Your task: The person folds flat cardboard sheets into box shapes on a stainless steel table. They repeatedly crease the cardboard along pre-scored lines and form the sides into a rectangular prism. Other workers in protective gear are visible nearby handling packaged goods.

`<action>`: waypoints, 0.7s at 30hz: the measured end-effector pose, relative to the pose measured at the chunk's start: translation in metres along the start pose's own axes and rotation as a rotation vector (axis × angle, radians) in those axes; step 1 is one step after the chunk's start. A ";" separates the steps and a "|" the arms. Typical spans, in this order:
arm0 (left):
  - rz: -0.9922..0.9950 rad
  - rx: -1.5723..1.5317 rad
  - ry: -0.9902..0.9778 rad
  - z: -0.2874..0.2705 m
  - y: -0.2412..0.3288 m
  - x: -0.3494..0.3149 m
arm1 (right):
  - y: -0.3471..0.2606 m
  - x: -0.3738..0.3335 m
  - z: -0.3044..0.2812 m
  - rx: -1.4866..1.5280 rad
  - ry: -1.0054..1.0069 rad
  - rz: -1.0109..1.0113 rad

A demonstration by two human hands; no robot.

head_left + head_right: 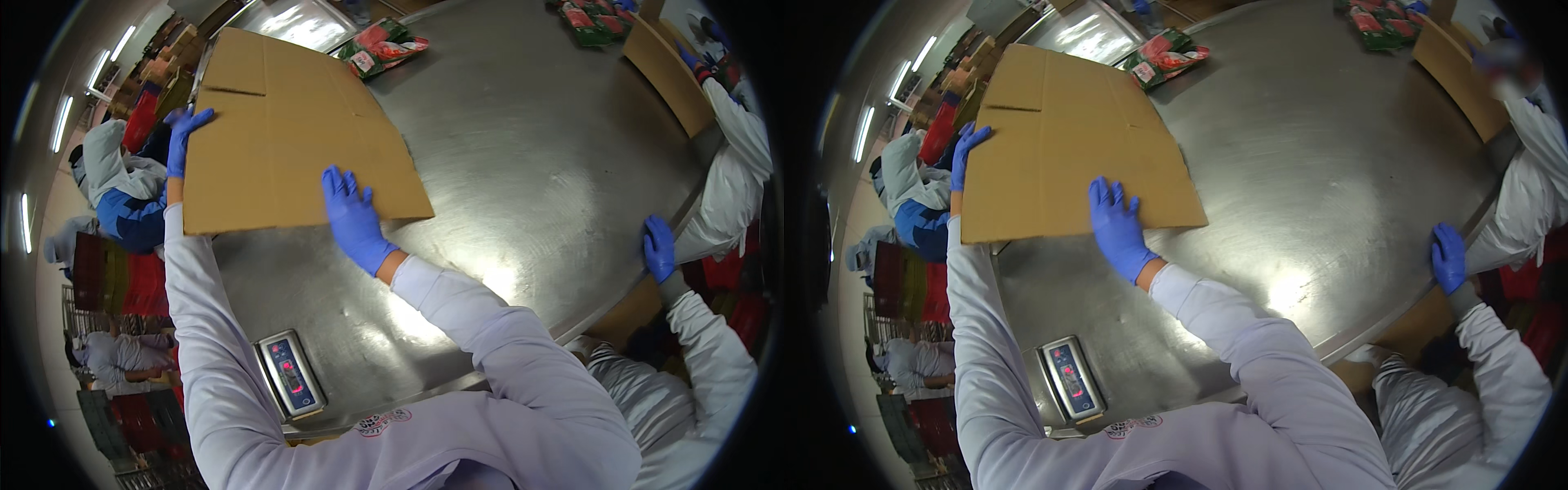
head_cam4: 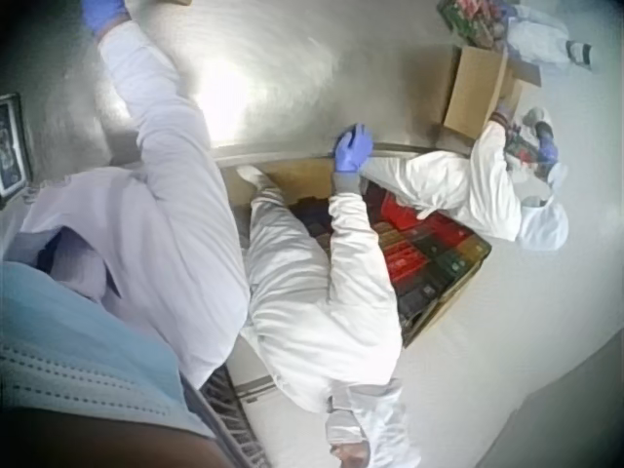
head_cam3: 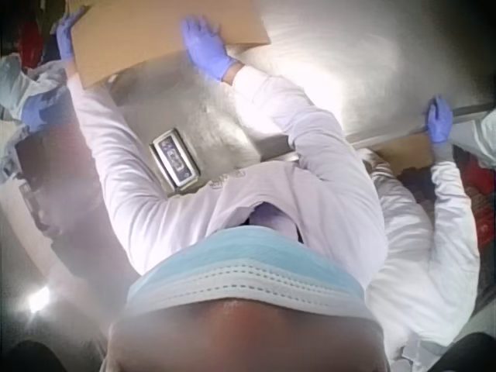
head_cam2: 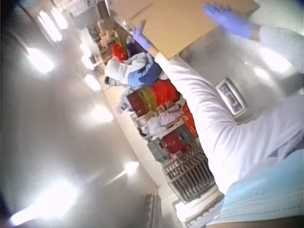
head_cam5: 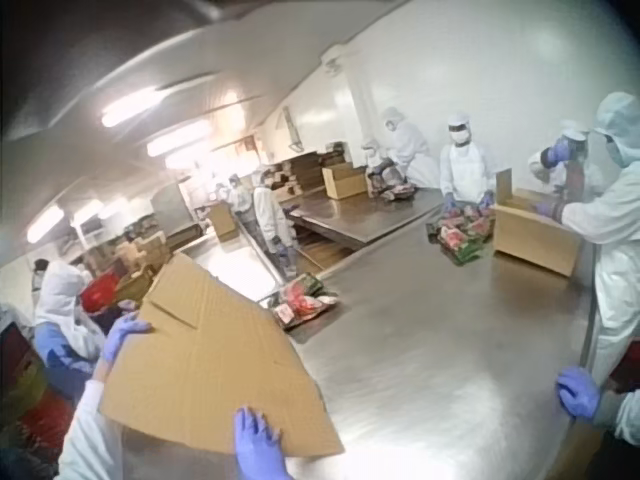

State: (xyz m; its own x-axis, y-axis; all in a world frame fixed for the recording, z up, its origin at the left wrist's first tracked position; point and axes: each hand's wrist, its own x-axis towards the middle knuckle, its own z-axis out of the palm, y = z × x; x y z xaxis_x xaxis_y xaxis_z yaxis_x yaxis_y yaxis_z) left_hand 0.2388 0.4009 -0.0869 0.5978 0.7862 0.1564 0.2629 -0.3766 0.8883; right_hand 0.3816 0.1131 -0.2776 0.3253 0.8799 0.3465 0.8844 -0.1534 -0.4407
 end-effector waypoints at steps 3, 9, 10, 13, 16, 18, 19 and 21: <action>-0.128 -0.302 -0.062 0.063 0.011 0.024 | 0.060 -0.008 -0.006 -0.134 0.115 0.013; -0.279 -0.463 -0.148 0.300 0.014 0.044 | 0.261 -0.047 -0.090 -0.197 0.133 0.179; -0.264 -0.416 -0.063 0.353 0.020 0.053 | 0.304 -0.055 -0.120 -0.121 0.122 0.252; -0.134 -0.786 -0.108 0.462 0.058 0.052 | 0.381 -0.086 -0.199 -0.033 0.169 0.254; -0.182 -0.814 -0.170 0.483 0.111 0.039 | 0.386 -0.117 -0.240 0.022 0.202 0.244; -0.155 -0.702 -0.137 0.456 0.138 0.019 | 0.361 -0.125 -0.249 0.104 0.249 0.178; -0.154 -0.665 -0.110 0.434 0.150 0.008 | 0.346 -0.124 -0.251 0.098 0.243 0.142; -0.134 -0.594 -0.032 0.375 0.163 -0.022 | 0.306 -0.119 -0.249 0.096 0.215 0.067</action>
State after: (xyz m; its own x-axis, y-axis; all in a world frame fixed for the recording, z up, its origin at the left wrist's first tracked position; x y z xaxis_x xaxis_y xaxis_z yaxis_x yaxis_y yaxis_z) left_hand 0.5525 0.1382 -0.1079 0.6132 0.7897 0.0213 -0.1243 0.0698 0.9898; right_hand 0.6968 -0.1506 -0.2478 0.4550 0.7518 0.4773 0.8258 -0.1556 -0.5420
